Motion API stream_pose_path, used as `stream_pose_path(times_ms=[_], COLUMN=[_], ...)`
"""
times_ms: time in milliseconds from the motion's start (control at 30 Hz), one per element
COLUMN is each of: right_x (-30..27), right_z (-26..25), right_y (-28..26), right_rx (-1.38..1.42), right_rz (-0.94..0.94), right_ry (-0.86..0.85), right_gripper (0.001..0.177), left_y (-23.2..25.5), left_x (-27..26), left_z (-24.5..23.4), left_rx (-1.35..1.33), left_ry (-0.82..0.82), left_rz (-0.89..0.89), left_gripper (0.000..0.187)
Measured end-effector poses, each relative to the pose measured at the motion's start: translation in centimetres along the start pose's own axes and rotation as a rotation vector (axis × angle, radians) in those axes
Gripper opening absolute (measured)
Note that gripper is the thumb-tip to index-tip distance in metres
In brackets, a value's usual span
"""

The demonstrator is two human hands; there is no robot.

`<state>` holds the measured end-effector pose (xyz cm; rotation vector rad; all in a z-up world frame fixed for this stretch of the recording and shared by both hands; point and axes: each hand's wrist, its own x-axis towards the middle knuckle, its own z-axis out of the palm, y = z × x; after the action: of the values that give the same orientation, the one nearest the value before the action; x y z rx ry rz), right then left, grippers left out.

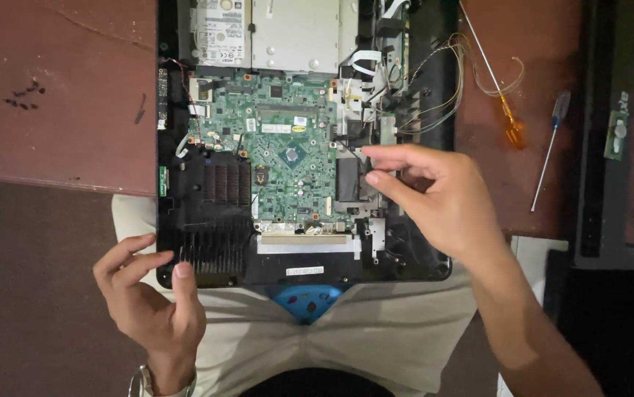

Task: Disconnecting internal ribbon cables and wires from a laptop motherboard during disassembly.

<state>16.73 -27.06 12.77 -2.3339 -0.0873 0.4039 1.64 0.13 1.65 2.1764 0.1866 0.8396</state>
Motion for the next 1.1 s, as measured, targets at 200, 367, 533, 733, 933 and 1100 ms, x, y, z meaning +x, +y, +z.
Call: stream_pose_path(times_ms=[200,367,533,733,933,1100], right_x=[-0.4,-0.4,0.1,0.5,1.0,1.5], right_z=[1.1,1.3,2.7,3.3,3.1,3.1], right_y=[0.7,1.2,3.6,3.3,2.5,2.6], right_rx=[0.044,-0.055,-0.233,-0.404,-0.352,-0.411], right_rz=[-0.013,-0.086,-0.36,-0.318,-0.245,-0.271], right_ry=[0.082,0.024,-0.064,-0.117,-0.165,-0.215], right_gripper=[0.027,0.017,0.018,0.013,0.006,0.012], left_y=[-0.1,0.0,0.3,0.5,0.5,0.5], left_x=[0.0,0.4,1.5,2.4,2.9,3.1], left_z=[0.0,-0.1,0.2,0.4,1.1,1.6], left_rx=[0.022,0.016,-0.033,-0.147,-0.35,-0.366], left_ry=[-0.005,-0.014,-0.036,-0.1,-0.075,-0.037], left_rz=[-0.004,-0.011,-0.045,-0.171,-0.297,-0.312], left_gripper=[0.02,0.021,0.023,0.014,0.021,0.024])
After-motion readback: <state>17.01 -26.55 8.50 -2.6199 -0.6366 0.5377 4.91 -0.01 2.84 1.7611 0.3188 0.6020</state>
